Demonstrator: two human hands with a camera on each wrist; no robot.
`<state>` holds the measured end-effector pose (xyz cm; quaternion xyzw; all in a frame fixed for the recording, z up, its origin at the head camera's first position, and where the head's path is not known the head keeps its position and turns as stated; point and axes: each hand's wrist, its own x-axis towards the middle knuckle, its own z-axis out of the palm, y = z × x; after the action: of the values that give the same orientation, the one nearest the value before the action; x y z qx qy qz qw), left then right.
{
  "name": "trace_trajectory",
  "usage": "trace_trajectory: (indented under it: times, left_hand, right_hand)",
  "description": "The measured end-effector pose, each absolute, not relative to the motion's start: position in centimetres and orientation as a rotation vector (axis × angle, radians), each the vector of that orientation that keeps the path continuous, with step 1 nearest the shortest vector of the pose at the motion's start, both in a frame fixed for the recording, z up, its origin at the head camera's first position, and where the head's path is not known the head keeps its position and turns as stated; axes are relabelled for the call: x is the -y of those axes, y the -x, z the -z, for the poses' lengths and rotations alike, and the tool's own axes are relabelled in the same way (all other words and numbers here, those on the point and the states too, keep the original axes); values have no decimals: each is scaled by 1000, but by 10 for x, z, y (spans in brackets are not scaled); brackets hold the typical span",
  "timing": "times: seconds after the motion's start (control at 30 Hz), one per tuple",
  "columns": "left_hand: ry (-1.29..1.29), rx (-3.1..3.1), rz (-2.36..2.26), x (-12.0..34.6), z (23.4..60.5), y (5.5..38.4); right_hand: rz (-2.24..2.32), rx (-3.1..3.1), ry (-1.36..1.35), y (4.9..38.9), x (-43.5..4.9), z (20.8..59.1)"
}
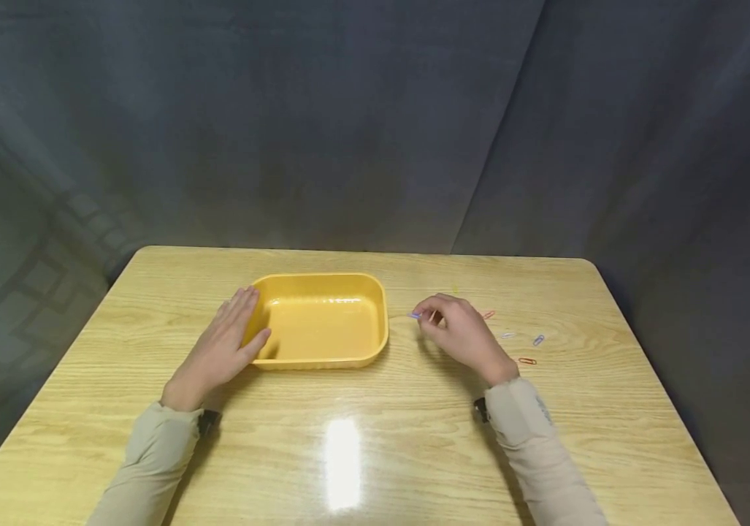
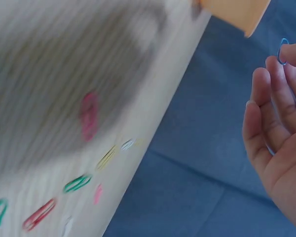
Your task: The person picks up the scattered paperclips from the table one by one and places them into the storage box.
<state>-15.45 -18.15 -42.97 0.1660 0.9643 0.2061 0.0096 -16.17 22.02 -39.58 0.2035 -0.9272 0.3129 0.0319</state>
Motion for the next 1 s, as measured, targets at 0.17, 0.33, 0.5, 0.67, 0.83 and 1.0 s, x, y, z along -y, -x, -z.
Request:
trace_trajectory:
  times: [0.17, 0.33, 0.5, 0.67, 0.83, 1.0]
  left_hand:
    - [-520, -3003, -651, 182, 429, 155]
    - [-521, -2995, -676, 182, 430, 155]
    - [-536, -2986, -724, 182, 430, 155]
    - [-534, -2983, -736, 182, 430, 155]
    - [-525, -2977, -745, 182, 430, 155]
    - [-527, -2975, -751, 182, 431, 155]
  right_hand:
    - [-1007, 2823, -656, 165, -205, 392]
    - [-1047, 2804, -664, 168, -191, 389]
    - [-1059, 2775, -700, 172, -178, 388]
    - [-1103, 2764, -740, 174, -167, 388]
    - [-1142, 2768, -763, 176, -158, 390]
    - [-1174, 2754, -787, 179, -150, 394]
